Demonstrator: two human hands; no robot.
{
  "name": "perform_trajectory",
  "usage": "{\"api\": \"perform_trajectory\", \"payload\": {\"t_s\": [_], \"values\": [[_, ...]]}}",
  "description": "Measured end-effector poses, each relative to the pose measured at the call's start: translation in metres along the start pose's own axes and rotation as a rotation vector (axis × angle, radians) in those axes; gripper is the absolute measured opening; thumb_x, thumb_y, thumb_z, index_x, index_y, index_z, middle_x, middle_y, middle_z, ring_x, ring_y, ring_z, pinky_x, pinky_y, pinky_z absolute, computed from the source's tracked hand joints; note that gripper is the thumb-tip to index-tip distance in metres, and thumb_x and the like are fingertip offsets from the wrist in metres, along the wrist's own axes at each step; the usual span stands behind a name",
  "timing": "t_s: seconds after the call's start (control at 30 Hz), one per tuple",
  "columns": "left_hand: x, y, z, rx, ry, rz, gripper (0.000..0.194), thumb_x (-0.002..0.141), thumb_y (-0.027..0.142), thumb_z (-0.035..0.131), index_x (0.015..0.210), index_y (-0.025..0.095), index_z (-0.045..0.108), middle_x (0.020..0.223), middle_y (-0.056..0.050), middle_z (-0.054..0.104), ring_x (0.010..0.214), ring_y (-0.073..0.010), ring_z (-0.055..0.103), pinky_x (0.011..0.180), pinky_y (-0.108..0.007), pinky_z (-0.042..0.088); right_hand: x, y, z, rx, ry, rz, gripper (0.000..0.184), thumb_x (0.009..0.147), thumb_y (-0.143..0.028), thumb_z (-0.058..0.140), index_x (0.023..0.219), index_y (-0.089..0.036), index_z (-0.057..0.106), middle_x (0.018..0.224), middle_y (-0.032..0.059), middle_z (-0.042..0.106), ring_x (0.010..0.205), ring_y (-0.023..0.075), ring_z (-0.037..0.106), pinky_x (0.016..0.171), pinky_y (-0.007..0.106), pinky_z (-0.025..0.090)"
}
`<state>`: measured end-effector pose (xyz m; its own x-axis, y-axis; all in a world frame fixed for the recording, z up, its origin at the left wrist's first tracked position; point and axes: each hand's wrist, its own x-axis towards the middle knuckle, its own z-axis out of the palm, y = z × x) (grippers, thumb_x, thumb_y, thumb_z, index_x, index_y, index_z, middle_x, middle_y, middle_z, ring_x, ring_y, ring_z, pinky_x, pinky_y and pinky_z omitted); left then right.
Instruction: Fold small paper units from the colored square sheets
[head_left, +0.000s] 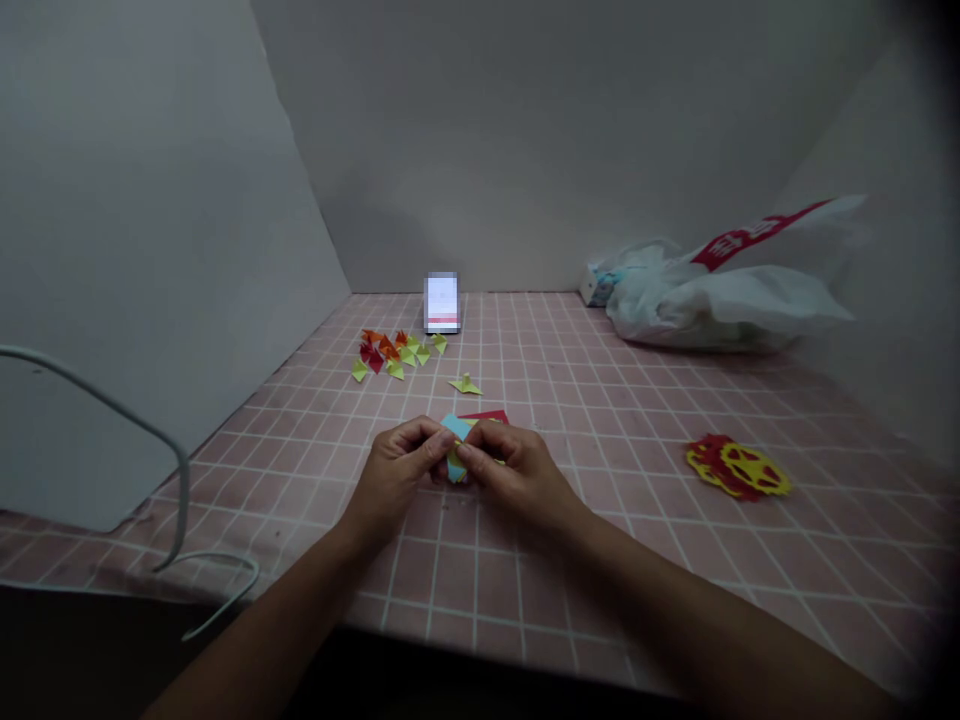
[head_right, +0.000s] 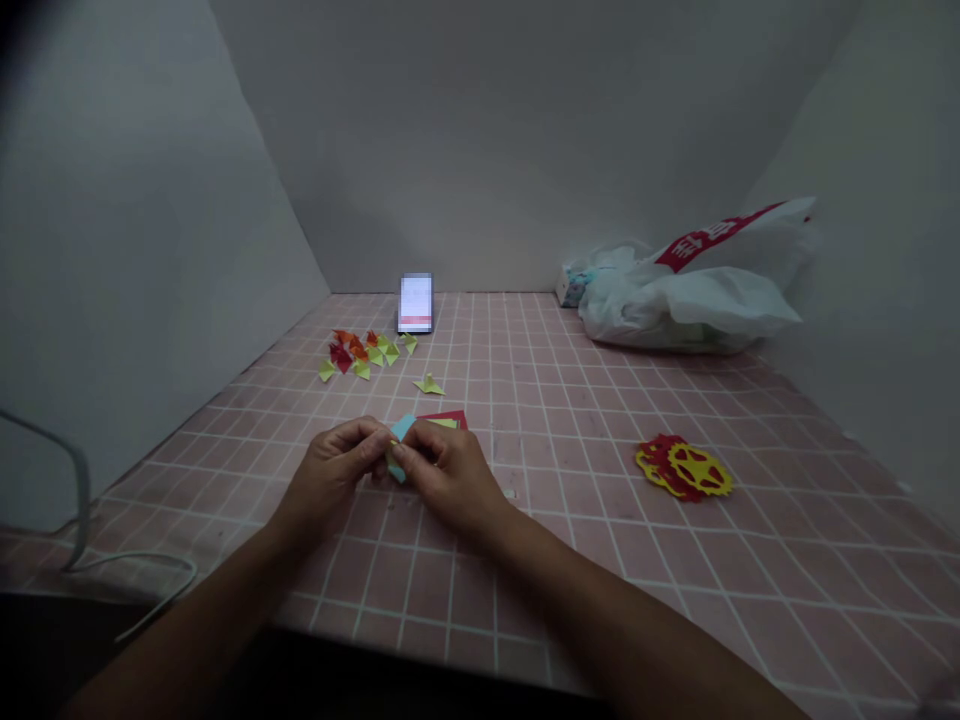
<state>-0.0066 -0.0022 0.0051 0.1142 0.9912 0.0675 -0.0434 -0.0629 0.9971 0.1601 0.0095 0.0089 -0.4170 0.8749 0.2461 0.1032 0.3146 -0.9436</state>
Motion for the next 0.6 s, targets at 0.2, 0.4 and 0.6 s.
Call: {"api": "perform_trajectory", "payload": {"t_s": [0.2,0.4,0.6], "values": [[0.001,0.004,0.004,-0.004,-0.060,-0.062,0.026,0.083,0.039,0.067,0.076,0.015,0.063,0.062,0.002,0.057,0.056,-0.0092,0.051,0.057,-0.022,0.042,0.000,0.003,0.001,0.001,0.132,0.021,0.026,0.088,-0.030,0.059,0.065,-0.018,0.055,0.063,-0.0010,0.055,0.059,0.0115,0.049,0.057,0.025,0.038],[0.002,0.004,0.002,0.142,-0.111,0.030,0.028,0.087,0.040,0.060,0.073,0.016,0.058,0.062,0.002,0.055,0.056,-0.0099,0.049,0.056,-0.022,0.040,0.005,0.017,0.003,0.231,0.025,0.090,0.024,0.086,-0.037,0.062,0.073,-0.017,0.057,0.070,-0.0005,0.057,0.062,0.0112,0.052,0.057,0.024,0.042],[0.005,-0.008,0.000,0.130,-0.191,0.045,0.031,0.089,0.045,0.056,0.076,0.017,0.054,0.064,0.002,0.054,0.055,-0.0096,0.047,0.053,-0.022,0.038,0.005,0.022,0.005,0.277,0.064,0.149,0.027,0.085,-0.040,0.062,0.072,-0.018,0.054,0.062,-0.0024,0.055,0.056,0.0111,0.051,0.054,0.024,0.042]]}}
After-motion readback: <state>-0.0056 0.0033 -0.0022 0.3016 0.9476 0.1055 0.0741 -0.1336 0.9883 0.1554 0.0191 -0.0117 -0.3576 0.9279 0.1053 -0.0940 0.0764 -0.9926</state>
